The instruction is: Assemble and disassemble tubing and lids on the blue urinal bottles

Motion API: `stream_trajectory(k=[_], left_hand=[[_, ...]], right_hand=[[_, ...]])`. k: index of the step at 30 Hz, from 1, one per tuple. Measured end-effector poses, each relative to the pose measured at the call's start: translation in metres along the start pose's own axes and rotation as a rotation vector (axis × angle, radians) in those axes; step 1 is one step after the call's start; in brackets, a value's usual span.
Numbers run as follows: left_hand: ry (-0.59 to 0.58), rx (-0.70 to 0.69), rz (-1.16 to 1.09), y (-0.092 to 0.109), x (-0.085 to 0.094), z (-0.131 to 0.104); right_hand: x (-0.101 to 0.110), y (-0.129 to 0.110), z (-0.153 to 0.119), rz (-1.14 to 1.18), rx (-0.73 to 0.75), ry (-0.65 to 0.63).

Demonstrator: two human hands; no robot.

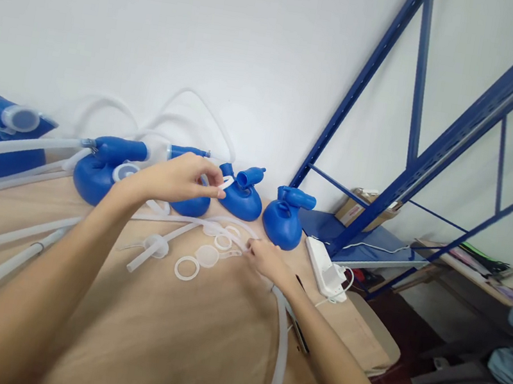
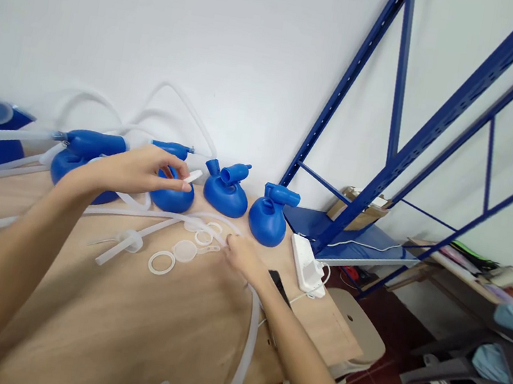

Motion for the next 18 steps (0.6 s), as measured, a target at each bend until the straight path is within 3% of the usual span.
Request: stream_trajectory(k=[3, 5, 7, 9, 11, 15, 18], left_hand=[[-0.154, -0.029, 0.255, -0.002, -0.022, -0.013], [-0.249, -0.013, 0.401, -0.015, -0.04, -0.033], [-0.31, 0.047, 0.506, -0.041, -0.055, -0.061], [-0.293, 0.176, 0.577, -0.079, -0.057, -0.092], [-0.229, 0.305, 0.604, -0.122, -0.047, -0.126], [-0.13, 0.691, 0.688, -0.212, -0.007, -0.195], [-0.15, 0.868, 0.535, -0.249, 0.007, -0.232]], right_hand=[[0.01, 0.019, 0.016, -0.007, -0.085, 0.133], [0.011, 0.029, 0.027, 0.0, -0.129, 0.186], [0.005, 0.037, 0.037, 0.019, -0.156, 0.179], [-0.006, 0.041, 0.043, 0.043, -0.165, 0.138], [-0.017, 0.042, 0.047, 0.063, -0.159, 0.098], [-0.027, 0.042, 0.047, 0.073, -0.154, 0.066], [-0.028, 0.043, 0.048, 0.058, -0.178, 0.063]])
Point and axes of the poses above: each hand's wrist, its own z-axis towards the middle knuckle, its own x-axis out of the back of the hand, y = z × x, the point moved 8 cm from there along z, towards the middle knuckle, and after that the axes turned 9 degrees about x, right-handed, at the moved point
